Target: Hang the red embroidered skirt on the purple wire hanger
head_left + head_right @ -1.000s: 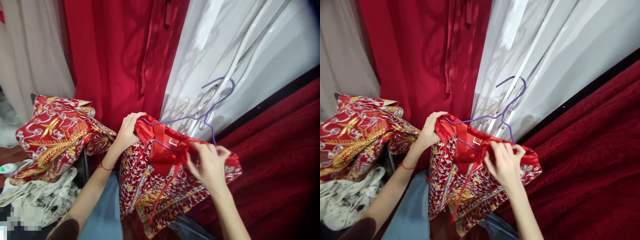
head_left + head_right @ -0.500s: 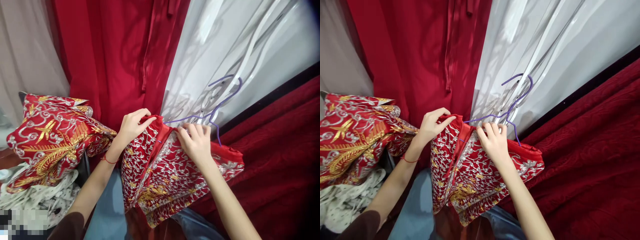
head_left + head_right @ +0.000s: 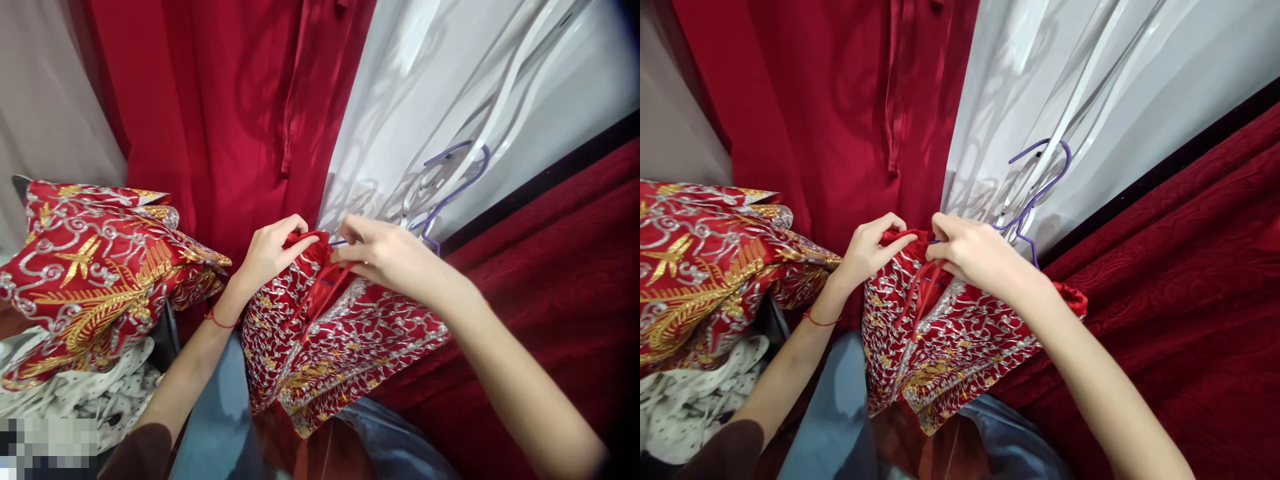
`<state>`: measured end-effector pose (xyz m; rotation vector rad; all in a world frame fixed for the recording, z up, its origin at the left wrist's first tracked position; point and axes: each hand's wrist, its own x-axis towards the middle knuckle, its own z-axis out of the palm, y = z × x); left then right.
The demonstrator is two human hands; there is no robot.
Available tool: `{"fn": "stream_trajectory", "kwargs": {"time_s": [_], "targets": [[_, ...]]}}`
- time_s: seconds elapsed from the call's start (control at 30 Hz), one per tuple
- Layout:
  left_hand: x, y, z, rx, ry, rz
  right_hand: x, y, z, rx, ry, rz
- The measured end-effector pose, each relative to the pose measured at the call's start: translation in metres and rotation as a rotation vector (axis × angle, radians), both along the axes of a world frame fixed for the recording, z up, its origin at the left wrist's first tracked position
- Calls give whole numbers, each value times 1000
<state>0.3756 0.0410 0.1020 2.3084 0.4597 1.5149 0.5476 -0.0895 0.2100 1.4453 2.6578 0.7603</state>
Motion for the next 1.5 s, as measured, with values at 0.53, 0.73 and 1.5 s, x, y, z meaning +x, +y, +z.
{"fn": "stream_trajectory", "kwargs": {"time_s": [0.53,0.73,1.5], "targets": [[-3,-4,-5,-46,-2,10,-18,9,10,-454,229,70],[2,-11,-9,-71,-6,101,-26,18,20,-538,93,-75],[-2,-10,-12,-86,-12,97,-10,86,25,-9,818,-156]]}}
